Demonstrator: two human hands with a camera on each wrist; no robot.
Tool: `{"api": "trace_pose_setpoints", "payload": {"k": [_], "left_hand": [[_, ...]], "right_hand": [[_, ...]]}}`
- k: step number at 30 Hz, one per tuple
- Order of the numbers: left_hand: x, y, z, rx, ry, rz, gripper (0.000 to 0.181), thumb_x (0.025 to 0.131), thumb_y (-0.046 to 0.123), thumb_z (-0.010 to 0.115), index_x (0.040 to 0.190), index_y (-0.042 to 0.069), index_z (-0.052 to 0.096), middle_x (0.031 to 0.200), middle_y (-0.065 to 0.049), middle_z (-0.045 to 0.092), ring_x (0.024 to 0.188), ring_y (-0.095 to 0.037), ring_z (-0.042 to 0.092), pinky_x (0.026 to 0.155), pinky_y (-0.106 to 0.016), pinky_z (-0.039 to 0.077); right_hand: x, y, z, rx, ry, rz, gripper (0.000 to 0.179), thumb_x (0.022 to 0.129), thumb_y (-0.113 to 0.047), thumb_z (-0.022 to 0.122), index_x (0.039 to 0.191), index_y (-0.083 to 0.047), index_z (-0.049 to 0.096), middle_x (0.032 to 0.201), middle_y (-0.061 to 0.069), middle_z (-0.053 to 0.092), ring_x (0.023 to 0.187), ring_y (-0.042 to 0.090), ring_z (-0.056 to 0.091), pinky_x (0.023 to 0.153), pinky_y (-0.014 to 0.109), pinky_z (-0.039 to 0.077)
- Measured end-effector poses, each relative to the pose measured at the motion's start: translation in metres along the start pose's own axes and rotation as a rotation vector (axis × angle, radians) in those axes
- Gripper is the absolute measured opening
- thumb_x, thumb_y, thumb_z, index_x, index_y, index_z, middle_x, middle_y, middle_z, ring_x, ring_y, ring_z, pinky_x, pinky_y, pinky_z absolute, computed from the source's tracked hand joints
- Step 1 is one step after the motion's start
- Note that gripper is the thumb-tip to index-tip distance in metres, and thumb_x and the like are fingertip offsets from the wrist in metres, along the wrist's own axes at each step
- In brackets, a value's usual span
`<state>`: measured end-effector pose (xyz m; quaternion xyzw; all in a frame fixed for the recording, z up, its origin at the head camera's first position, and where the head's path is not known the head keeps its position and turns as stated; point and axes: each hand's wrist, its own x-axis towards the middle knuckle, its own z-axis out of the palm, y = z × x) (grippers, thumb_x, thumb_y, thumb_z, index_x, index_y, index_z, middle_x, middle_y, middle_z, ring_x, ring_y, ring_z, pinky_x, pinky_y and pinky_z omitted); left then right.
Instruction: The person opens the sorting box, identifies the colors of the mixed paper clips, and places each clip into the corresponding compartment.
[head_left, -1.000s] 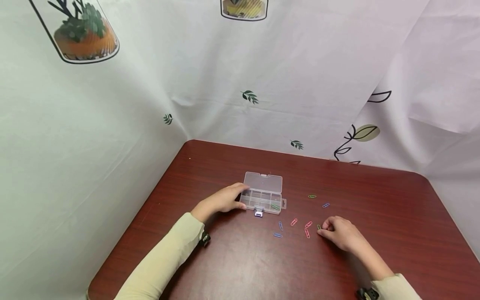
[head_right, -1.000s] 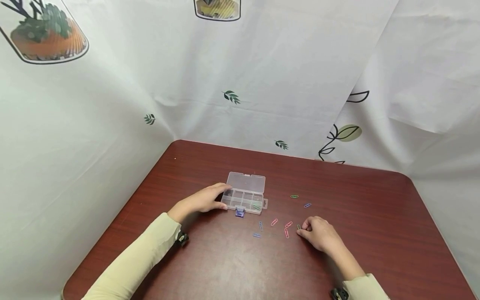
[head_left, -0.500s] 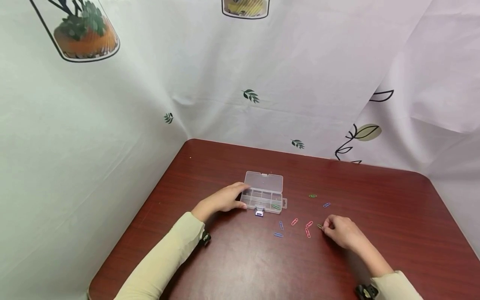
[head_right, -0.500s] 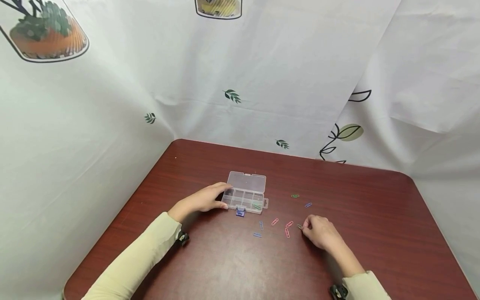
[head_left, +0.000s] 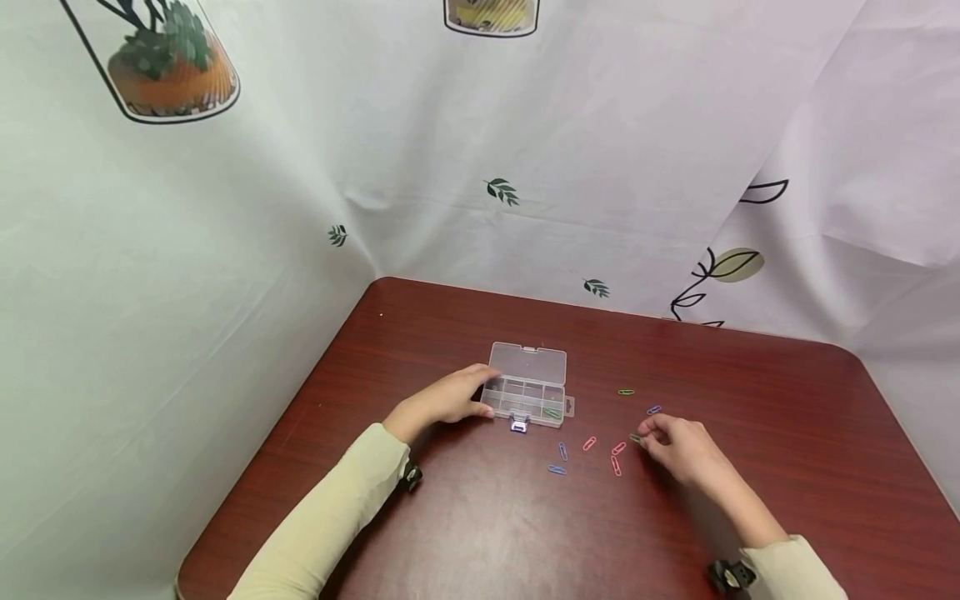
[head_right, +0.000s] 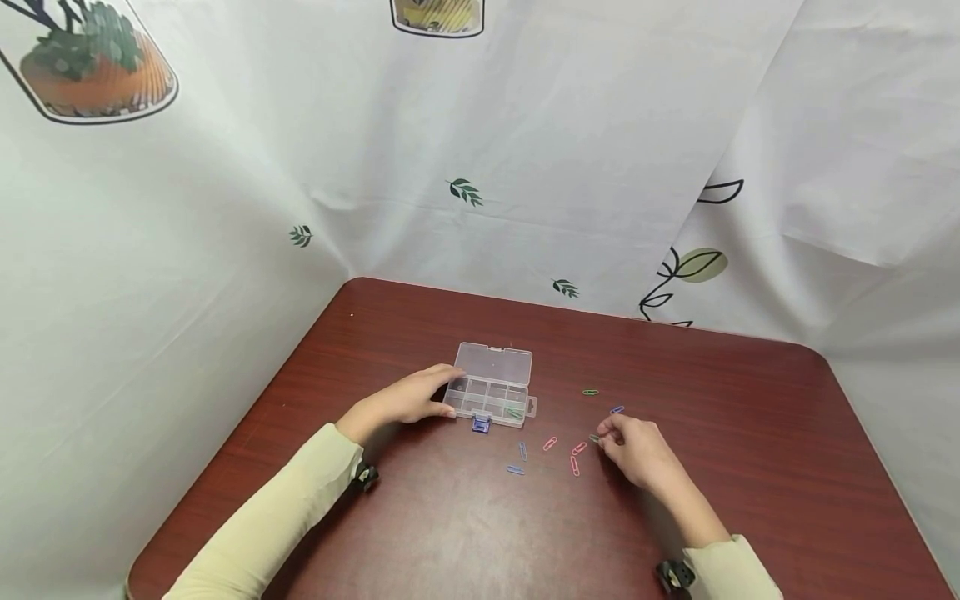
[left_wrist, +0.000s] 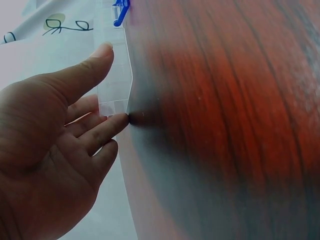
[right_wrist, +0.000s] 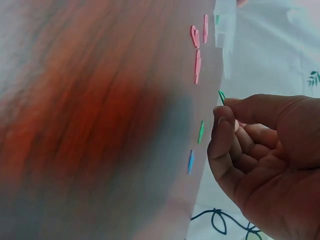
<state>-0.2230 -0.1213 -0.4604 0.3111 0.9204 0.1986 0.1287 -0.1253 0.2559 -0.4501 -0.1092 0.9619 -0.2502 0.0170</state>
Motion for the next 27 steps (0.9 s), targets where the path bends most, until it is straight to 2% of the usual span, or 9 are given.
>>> {"api": "trace_pose_setpoints", "payload": {"k": [6, 11, 20, 27], "left_hand": [[0.000, 0.001, 0.000, -0.002, 0.004, 0.004, 0.067, 0.092, 0.027, 0.076, 0.148, 0.003, 0.046, 0.149, -0.016, 0.048, 0.137, -0.028, 0.047, 0.115, -0.041, 0.037], [0.000, 0.001, 0.000, -0.003, 0.005, -0.001, 0.067, 0.092, 0.027, 0.076, 0.147, 0.003, 0.047, 0.149, -0.017, 0.048, 0.138, -0.028, 0.047, 0.116, -0.041, 0.037], [0.000, 0.001, 0.000, -0.004, 0.012, 0.003, 0.066, 0.092, 0.026, 0.076, 0.147, 0.002, 0.048, 0.148, -0.016, 0.049, 0.137, -0.027, 0.048, 0.115, -0.041, 0.037], [0.000, 0.000, 0.002, -0.005, 0.018, 0.006, 0.066, 0.092, 0.026, 0.076, 0.146, 0.002, 0.047, 0.148, -0.016, 0.049, 0.137, -0.028, 0.048, 0.115, -0.041, 0.038]], "right_hand": [[0.005, -0.008, -0.001, -0.021, 0.039, -0.033, 0.003, 0.087, -0.010, 0.076, 0.089, -0.009, 0.075, 0.081, -0.005, 0.070, 0.074, 0.012, 0.060, 0.068, 0.033, 0.050], [0.009, -0.014, 0.002, -0.017, 0.040, -0.021, 0.003, 0.088, -0.011, 0.075, 0.089, -0.008, 0.073, 0.081, -0.006, 0.066, 0.075, 0.012, 0.057, 0.068, 0.032, 0.049], [0.019, -0.025, 0.007, -0.006, 0.051, -0.050, 0.006, 0.090, -0.012, 0.072, 0.088, -0.007, 0.073, 0.081, -0.006, 0.067, 0.074, 0.011, 0.057, 0.067, 0.032, 0.049], [0.027, -0.036, 0.011, 0.010, 0.047, -0.056, 0.003, 0.089, -0.008, 0.073, 0.092, -0.008, 0.074, 0.082, -0.005, 0.066, 0.074, 0.012, 0.056, 0.067, 0.032, 0.049]]}}
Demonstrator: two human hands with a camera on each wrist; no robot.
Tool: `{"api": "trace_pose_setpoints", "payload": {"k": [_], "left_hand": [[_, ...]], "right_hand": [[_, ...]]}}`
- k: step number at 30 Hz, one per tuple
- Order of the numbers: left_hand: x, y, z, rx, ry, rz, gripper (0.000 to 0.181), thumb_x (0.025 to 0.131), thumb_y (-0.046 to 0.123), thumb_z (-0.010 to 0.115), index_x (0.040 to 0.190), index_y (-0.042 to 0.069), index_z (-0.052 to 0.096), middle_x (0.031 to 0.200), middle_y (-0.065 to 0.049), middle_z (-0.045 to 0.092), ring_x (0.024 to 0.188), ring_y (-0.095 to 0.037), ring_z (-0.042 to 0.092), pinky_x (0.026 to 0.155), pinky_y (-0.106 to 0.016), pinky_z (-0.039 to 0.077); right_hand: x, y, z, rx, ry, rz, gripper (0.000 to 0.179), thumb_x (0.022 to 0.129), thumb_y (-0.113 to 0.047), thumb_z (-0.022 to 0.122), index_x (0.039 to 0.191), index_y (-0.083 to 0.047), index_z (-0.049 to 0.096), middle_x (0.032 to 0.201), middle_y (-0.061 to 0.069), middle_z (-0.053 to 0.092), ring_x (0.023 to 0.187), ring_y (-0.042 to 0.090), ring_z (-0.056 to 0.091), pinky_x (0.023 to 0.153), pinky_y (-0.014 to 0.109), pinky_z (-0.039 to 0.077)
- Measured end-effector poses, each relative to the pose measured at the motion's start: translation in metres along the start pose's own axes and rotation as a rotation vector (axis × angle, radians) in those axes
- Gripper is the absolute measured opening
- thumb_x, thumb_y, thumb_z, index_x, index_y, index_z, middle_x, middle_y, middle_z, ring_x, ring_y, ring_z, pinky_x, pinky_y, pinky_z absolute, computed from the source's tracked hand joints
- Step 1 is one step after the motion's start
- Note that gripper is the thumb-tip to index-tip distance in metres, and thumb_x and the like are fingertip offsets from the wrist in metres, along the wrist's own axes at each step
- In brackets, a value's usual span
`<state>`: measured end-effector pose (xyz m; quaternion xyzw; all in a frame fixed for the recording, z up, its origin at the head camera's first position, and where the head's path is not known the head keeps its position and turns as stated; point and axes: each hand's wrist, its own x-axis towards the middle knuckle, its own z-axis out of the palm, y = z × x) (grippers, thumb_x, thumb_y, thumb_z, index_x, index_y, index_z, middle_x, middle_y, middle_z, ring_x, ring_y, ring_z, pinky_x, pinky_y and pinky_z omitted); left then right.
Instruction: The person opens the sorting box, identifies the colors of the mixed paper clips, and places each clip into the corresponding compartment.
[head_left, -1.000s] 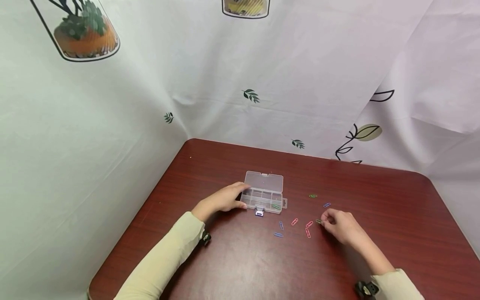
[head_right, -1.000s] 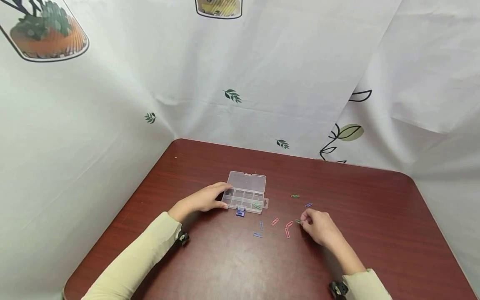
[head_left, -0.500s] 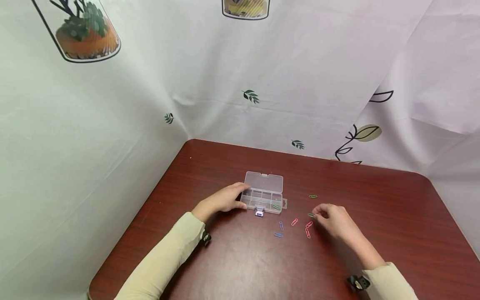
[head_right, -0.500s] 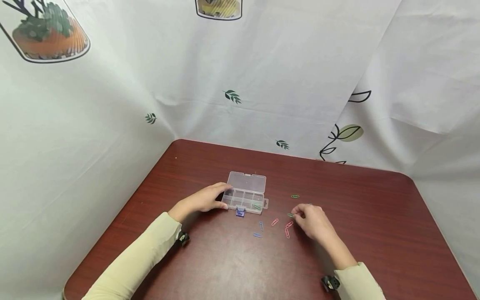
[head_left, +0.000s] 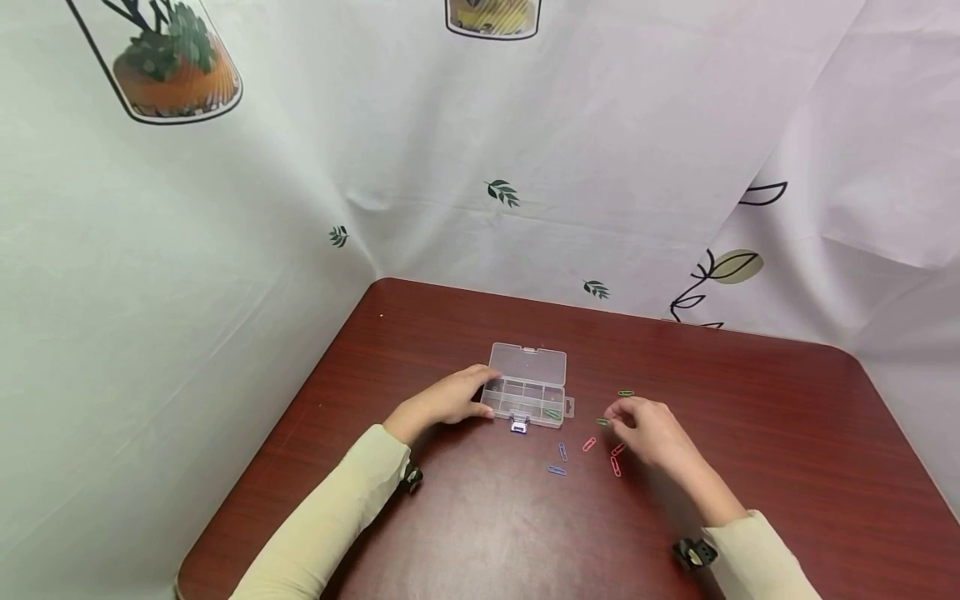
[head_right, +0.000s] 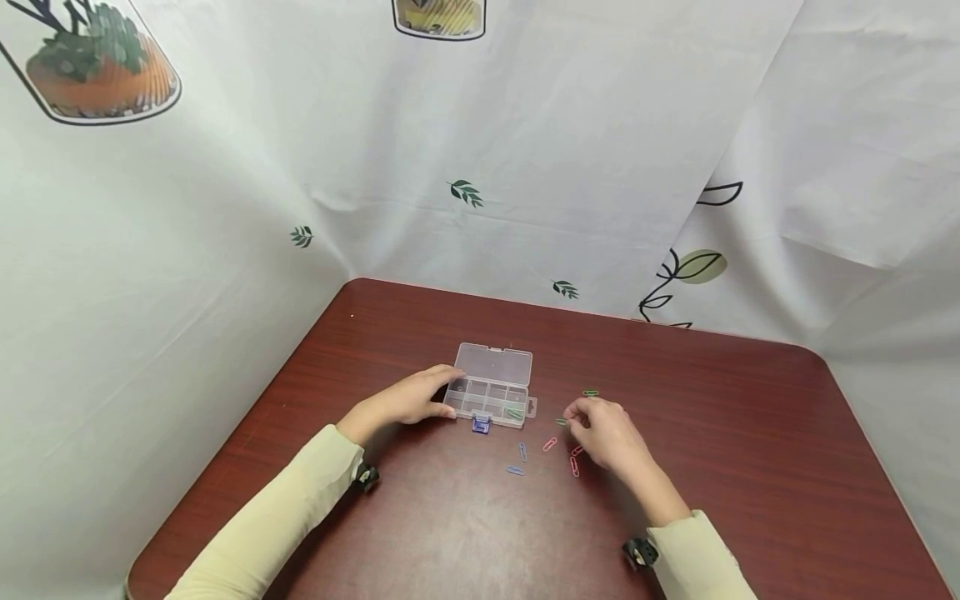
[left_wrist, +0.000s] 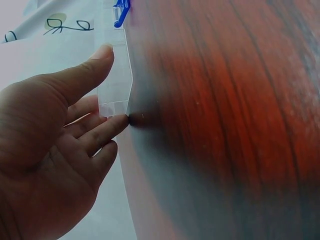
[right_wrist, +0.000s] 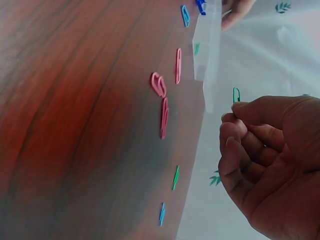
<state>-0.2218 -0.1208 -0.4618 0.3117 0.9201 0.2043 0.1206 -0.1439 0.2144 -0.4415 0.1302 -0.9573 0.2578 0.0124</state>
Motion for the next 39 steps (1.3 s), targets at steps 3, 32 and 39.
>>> {"api": "trace_pose_setpoints", "payload": {"k": [3, 32, 39], "left_hand": [[0.000, 0.000, 0.000, 0.000, 0.000, 0.000, 0.066, 0.092, 0.026, 0.076, 0.146, 0.003, 0.047, 0.148, -0.016, 0.049, 0.137, -0.028, 0.048, 0.115, -0.041, 0.038], [0.001, -0.005, 0.002, -0.011, 0.011, 0.035, 0.065, 0.091, 0.026, 0.077, 0.145, 0.003, 0.048, 0.145, -0.014, 0.051, 0.134, -0.026, 0.050, 0.114, -0.040, 0.039], [0.002, -0.006, 0.003, -0.008, 0.012, 0.031, 0.065, 0.091, 0.027, 0.077, 0.146, 0.004, 0.048, 0.145, -0.014, 0.051, 0.134, -0.026, 0.050, 0.114, -0.040, 0.039]], "right_hand": [[0.003, -0.005, 0.001, 0.001, -0.005, 0.001, 0.004, 0.090, -0.008, 0.072, 0.093, -0.009, 0.074, 0.083, -0.003, 0.066, 0.074, 0.013, 0.055, 0.067, 0.032, 0.048], [0.033, -0.034, 0.018, 0.032, 0.007, -0.045, 0.007, 0.090, -0.007, 0.070, 0.093, -0.010, 0.075, 0.083, -0.003, 0.064, 0.073, 0.012, 0.054, 0.067, 0.030, 0.046], [0.037, -0.038, 0.021, 0.051, 0.008, -0.077, 0.007, 0.090, -0.006, 0.069, 0.094, -0.008, 0.075, 0.087, -0.001, 0.067, 0.074, 0.011, 0.056, 0.067, 0.029, 0.048]]}}
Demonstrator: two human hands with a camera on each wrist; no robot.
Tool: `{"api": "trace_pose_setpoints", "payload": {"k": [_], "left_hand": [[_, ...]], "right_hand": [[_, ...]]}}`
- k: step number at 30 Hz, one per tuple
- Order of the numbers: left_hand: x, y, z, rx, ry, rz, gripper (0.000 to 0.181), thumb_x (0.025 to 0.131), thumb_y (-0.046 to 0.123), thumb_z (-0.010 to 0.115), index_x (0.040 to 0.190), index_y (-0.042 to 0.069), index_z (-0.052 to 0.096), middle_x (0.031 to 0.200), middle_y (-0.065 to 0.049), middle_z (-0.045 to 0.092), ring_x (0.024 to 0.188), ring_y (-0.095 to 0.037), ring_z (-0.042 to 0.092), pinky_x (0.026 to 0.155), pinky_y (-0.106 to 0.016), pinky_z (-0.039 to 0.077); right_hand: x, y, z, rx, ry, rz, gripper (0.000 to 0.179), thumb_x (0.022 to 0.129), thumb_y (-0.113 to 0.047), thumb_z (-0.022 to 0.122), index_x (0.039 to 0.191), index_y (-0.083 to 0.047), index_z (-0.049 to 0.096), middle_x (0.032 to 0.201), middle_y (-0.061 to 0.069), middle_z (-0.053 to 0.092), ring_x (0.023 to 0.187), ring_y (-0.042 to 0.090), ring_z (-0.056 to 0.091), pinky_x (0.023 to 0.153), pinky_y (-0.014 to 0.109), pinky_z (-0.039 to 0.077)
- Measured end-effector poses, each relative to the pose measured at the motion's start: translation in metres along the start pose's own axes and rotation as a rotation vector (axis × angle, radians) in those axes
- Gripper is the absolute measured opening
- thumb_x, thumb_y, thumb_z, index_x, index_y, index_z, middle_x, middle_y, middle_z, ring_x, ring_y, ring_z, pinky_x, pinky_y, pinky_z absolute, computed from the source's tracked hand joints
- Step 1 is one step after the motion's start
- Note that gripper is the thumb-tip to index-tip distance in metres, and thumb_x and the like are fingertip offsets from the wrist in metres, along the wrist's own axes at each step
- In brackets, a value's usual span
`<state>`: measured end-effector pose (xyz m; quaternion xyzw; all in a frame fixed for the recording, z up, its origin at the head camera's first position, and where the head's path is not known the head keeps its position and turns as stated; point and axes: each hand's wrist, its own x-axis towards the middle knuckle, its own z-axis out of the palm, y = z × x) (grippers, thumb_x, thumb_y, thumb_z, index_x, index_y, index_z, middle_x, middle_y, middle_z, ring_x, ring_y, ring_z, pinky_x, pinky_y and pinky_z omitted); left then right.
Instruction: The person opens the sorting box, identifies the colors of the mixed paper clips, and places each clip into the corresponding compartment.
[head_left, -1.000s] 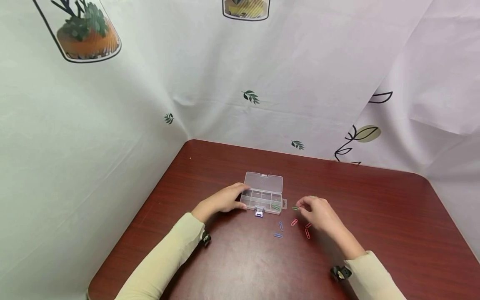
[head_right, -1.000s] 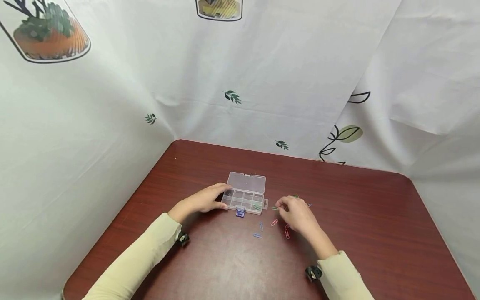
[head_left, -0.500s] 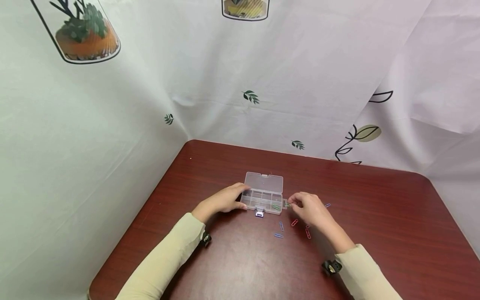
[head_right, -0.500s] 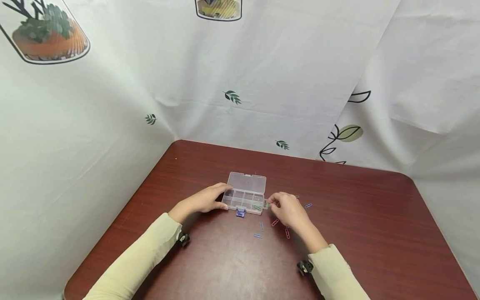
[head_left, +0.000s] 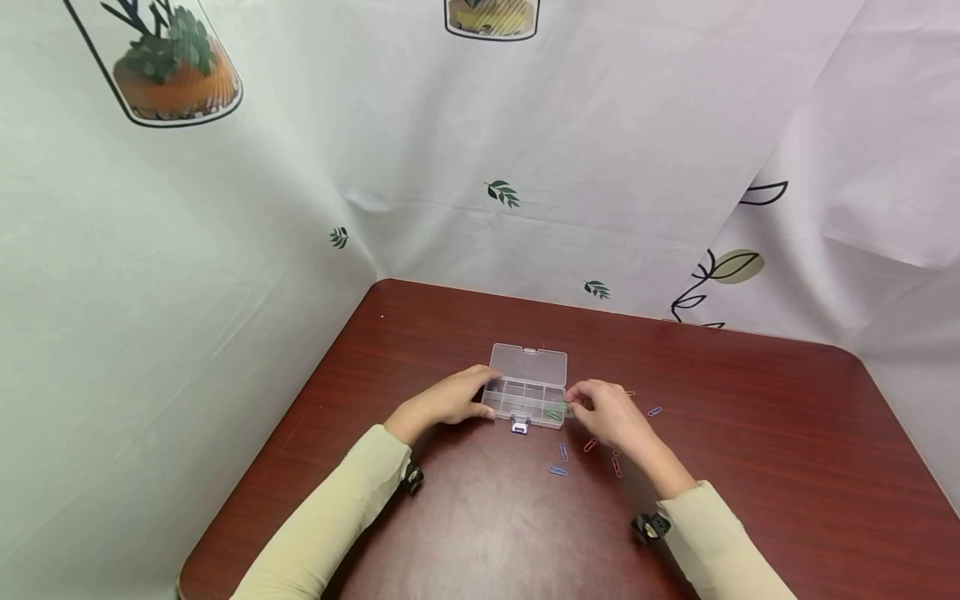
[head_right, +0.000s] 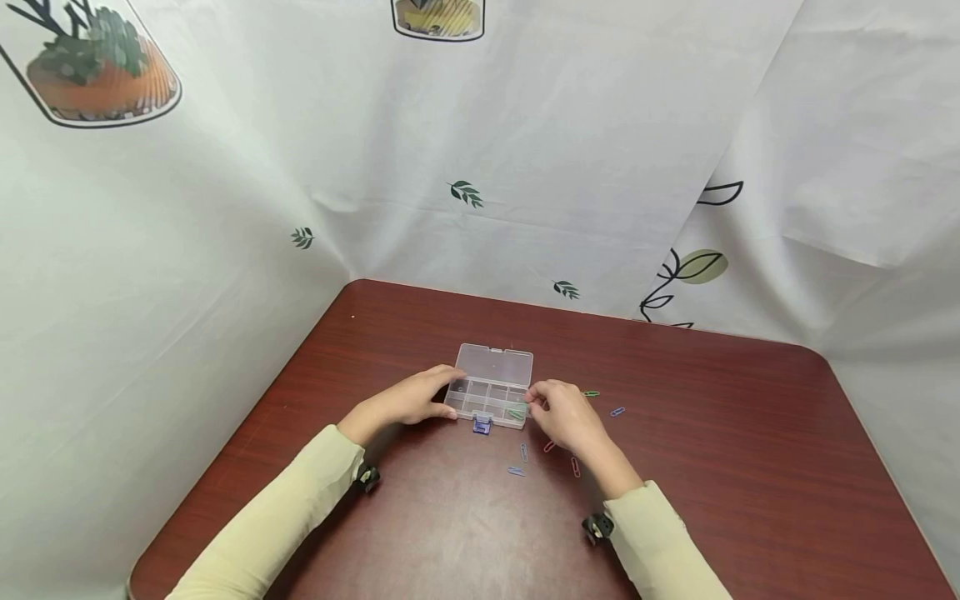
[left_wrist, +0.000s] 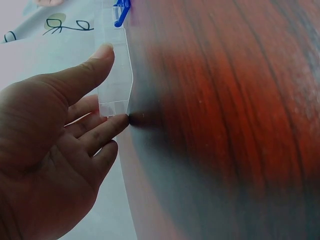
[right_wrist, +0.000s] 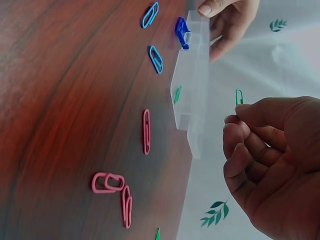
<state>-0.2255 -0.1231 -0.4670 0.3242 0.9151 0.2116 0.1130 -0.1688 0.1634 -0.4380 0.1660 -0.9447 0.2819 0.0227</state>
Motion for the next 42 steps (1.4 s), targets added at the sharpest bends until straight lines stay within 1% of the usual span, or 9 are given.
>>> {"api": "trace_pose_setpoints", "payload": {"k": [5, 16, 22, 26, 32, 37, 42], "left_hand": [[0.000, 0.000, 0.000, -0.002, -0.006, -0.010, 0.065, 0.091, 0.027, 0.077, 0.146, 0.004, 0.048, 0.146, -0.014, 0.051, 0.134, -0.026, 0.050, 0.114, -0.040, 0.039], [-0.001, 0.001, -0.001, -0.008, -0.009, -0.015, 0.065, 0.092, 0.026, 0.076, 0.146, 0.005, 0.048, 0.146, -0.014, 0.050, 0.134, -0.026, 0.050, 0.114, -0.040, 0.039], [-0.001, 0.001, -0.001, -0.006, -0.009, -0.012, 0.065, 0.092, 0.026, 0.076, 0.147, 0.004, 0.047, 0.146, -0.013, 0.050, 0.133, -0.025, 0.051, 0.113, -0.040, 0.040], [-0.001, 0.001, -0.001, -0.008, -0.010, -0.013, 0.065, 0.092, 0.025, 0.076, 0.146, 0.004, 0.047, 0.146, -0.014, 0.050, 0.133, -0.025, 0.050, 0.113, -0.040, 0.040], [-0.001, 0.003, -0.001, -0.011, -0.012, -0.015, 0.065, 0.092, 0.026, 0.076, 0.147, 0.003, 0.047, 0.147, -0.014, 0.049, 0.134, -0.026, 0.049, 0.114, -0.040, 0.039], [-0.002, 0.003, -0.001, -0.004, -0.010, -0.010, 0.066, 0.092, 0.026, 0.076, 0.146, 0.003, 0.047, 0.146, -0.014, 0.050, 0.134, -0.026, 0.050, 0.114, -0.040, 0.039], [-0.002, 0.004, -0.002, -0.008, -0.005, -0.009, 0.065, 0.092, 0.026, 0.076, 0.146, 0.003, 0.047, 0.146, -0.015, 0.050, 0.134, -0.026, 0.050, 0.114, -0.040, 0.039]], "right_hand": [[0.002, -0.002, 0.003, 0.010, -0.004, 0.002, 0.006, 0.090, -0.007, 0.070, 0.093, -0.010, 0.074, 0.084, -0.003, 0.065, 0.073, 0.010, 0.055, 0.066, 0.028, 0.047], [0.007, -0.007, 0.008, 0.014, -0.016, -0.007, 0.008, 0.090, -0.005, 0.069, 0.091, -0.011, 0.073, 0.084, -0.003, 0.064, 0.074, 0.010, 0.056, 0.067, 0.029, 0.049], [0.008, -0.008, 0.008, 0.002, -0.017, -0.005, 0.008, 0.092, -0.006, 0.068, 0.091, -0.012, 0.073, 0.087, -0.002, 0.067, 0.077, 0.012, 0.058, 0.071, 0.033, 0.051], [0.008, -0.008, 0.006, 0.002, -0.027, 0.016, 0.007, 0.094, -0.007, 0.068, 0.093, -0.011, 0.074, 0.090, 0.000, 0.068, 0.078, 0.014, 0.058, 0.072, 0.034, 0.051], [0.008, -0.001, -0.001, -0.013, -0.029, 0.027, 0.009, 0.093, -0.006, 0.067, 0.096, -0.010, 0.075, 0.091, 0.001, 0.068, 0.079, 0.015, 0.059, 0.073, 0.036, 0.051], [0.006, 0.011, -0.009, -0.008, -0.015, 0.019, 0.010, 0.090, -0.004, 0.067, 0.096, -0.009, 0.074, 0.089, 0.001, 0.066, 0.081, 0.016, 0.061, 0.075, 0.036, 0.052], [0.004, 0.023, -0.018, 0.000, -0.020, 0.018, 0.013, 0.089, -0.003, 0.069, 0.102, -0.005, 0.073, 0.091, 0.003, 0.066, 0.083, 0.019, 0.063, 0.076, 0.039, 0.053]]}}
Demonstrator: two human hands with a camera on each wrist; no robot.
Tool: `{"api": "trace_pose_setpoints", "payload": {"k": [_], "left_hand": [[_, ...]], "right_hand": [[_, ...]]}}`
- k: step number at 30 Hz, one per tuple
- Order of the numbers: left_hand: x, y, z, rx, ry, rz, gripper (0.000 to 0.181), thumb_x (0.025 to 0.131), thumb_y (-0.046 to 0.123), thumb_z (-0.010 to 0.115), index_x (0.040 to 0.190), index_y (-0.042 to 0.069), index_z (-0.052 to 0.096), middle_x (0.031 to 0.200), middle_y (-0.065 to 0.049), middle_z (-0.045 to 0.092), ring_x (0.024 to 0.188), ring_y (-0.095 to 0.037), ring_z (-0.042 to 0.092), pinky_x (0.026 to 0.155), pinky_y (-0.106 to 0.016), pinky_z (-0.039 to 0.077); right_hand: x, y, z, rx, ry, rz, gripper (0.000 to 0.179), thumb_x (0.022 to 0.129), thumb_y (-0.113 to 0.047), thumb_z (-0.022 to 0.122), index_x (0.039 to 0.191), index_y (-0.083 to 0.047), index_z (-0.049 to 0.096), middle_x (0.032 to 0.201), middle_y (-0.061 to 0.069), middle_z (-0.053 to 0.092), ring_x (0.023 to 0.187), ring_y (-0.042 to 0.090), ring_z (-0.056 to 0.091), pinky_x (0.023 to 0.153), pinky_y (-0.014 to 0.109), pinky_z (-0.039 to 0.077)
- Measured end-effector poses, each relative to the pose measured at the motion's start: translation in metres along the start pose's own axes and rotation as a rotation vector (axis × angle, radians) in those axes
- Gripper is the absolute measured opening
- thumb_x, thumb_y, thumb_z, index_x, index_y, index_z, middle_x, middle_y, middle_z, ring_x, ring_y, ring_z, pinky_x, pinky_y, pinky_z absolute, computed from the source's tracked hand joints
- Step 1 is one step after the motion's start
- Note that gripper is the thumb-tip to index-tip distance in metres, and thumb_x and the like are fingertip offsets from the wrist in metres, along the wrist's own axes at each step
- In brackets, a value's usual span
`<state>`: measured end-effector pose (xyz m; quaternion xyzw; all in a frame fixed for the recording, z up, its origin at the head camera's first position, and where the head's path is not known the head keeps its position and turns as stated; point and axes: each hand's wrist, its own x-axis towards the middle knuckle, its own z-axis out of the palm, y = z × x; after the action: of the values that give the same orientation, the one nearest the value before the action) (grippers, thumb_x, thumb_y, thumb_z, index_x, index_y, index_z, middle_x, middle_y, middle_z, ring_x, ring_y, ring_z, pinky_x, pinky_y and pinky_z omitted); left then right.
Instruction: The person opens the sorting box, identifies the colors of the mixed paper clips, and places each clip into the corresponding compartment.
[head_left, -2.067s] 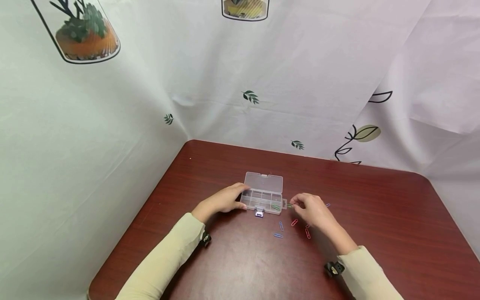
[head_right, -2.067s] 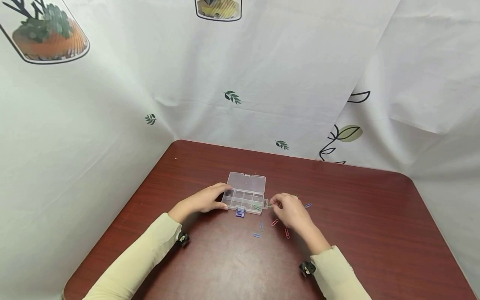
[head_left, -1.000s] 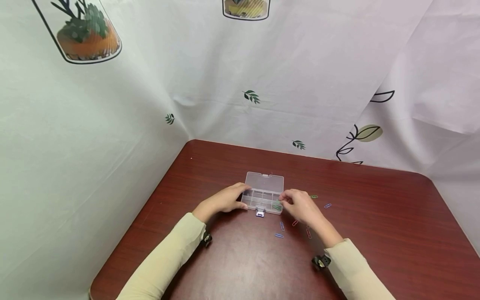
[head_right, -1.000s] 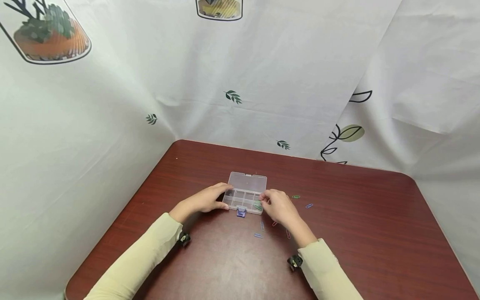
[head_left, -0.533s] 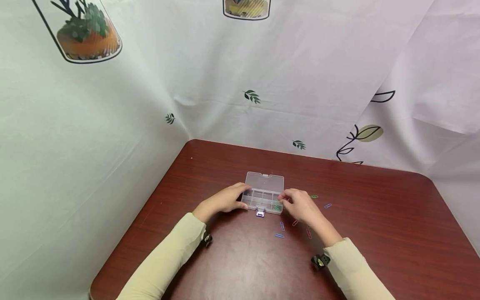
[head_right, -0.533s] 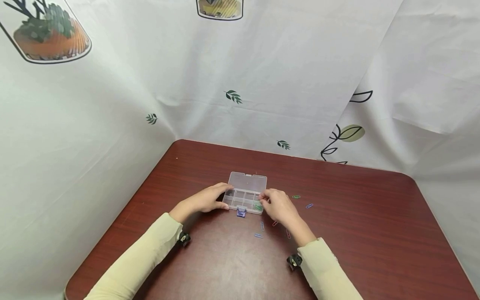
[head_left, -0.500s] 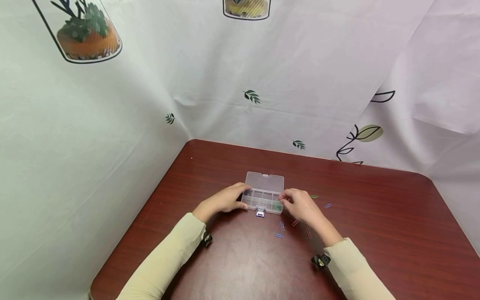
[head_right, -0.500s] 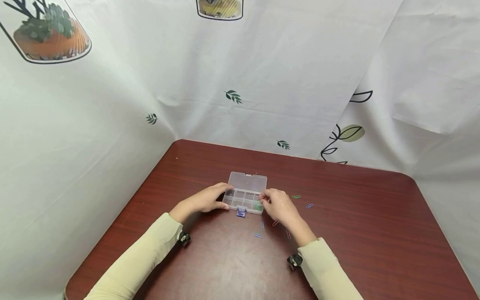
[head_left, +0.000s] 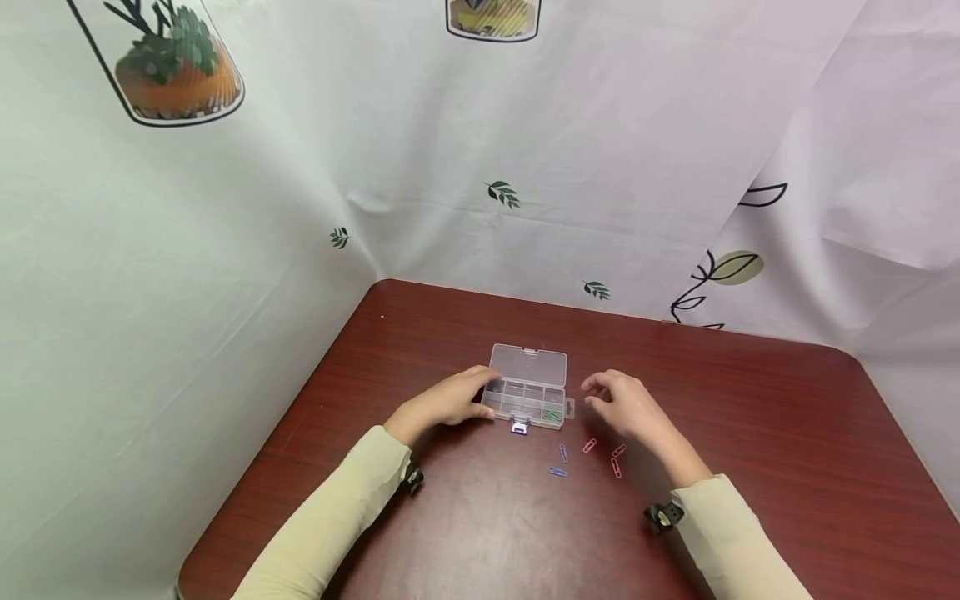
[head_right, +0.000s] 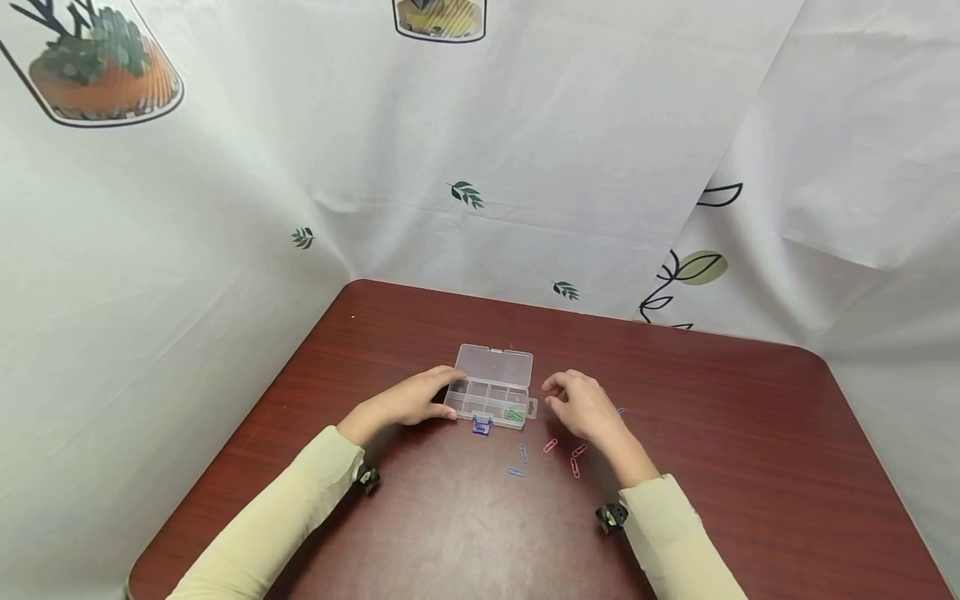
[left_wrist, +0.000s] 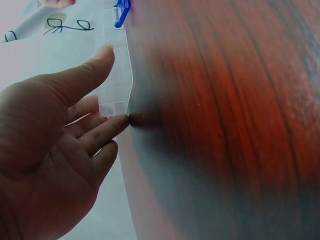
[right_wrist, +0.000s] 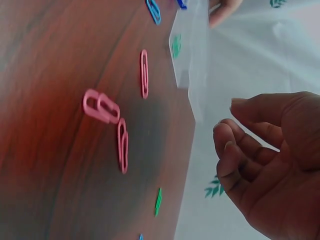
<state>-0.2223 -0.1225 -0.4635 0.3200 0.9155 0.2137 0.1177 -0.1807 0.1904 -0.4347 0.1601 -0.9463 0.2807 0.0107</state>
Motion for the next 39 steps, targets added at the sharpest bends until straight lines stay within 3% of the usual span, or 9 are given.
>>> {"api": "trace_pose_setpoints", "payload": {"k": [20, 35, 39], "left_hand": [[-0.001, -0.001, 0.000, 0.003, -0.001, -0.007, 0.065, 0.092, 0.026, 0.076, 0.147, 0.004, 0.047, 0.146, -0.015, 0.050, 0.134, -0.026, 0.050, 0.114, -0.041, 0.039], [0.000, 0.000, -0.001, 0.002, -0.006, -0.013, 0.065, 0.092, 0.026, 0.076, 0.146, 0.004, 0.048, 0.147, -0.014, 0.050, 0.134, -0.026, 0.050, 0.114, -0.040, 0.039], [0.000, 0.000, 0.000, 0.011, -0.008, -0.015, 0.065, 0.092, 0.027, 0.076, 0.147, 0.004, 0.047, 0.147, -0.014, 0.050, 0.134, -0.025, 0.049, 0.114, -0.040, 0.039]], "right_hand": [[-0.010, 0.052, -0.027, -0.009, -0.040, 0.032, 0.030, 0.090, -0.008, 0.074, 0.119, -0.002, 0.070, 0.112, 0.015, 0.067, 0.095, 0.029, 0.066, 0.082, 0.048, 0.054], [-0.011, 0.085, -0.027, -0.021, -0.061, -0.010, 0.036, 0.090, -0.007, 0.074, 0.125, -0.001, 0.068, 0.122, 0.022, 0.065, 0.112, 0.042, 0.060, 0.095, 0.061, 0.049], [-0.010, 0.089, -0.026, -0.018, -0.056, -0.008, 0.034, 0.089, -0.007, 0.075, 0.122, -0.001, 0.070, 0.120, 0.022, 0.065, 0.110, 0.042, 0.059, 0.094, 0.060, 0.049]]}}
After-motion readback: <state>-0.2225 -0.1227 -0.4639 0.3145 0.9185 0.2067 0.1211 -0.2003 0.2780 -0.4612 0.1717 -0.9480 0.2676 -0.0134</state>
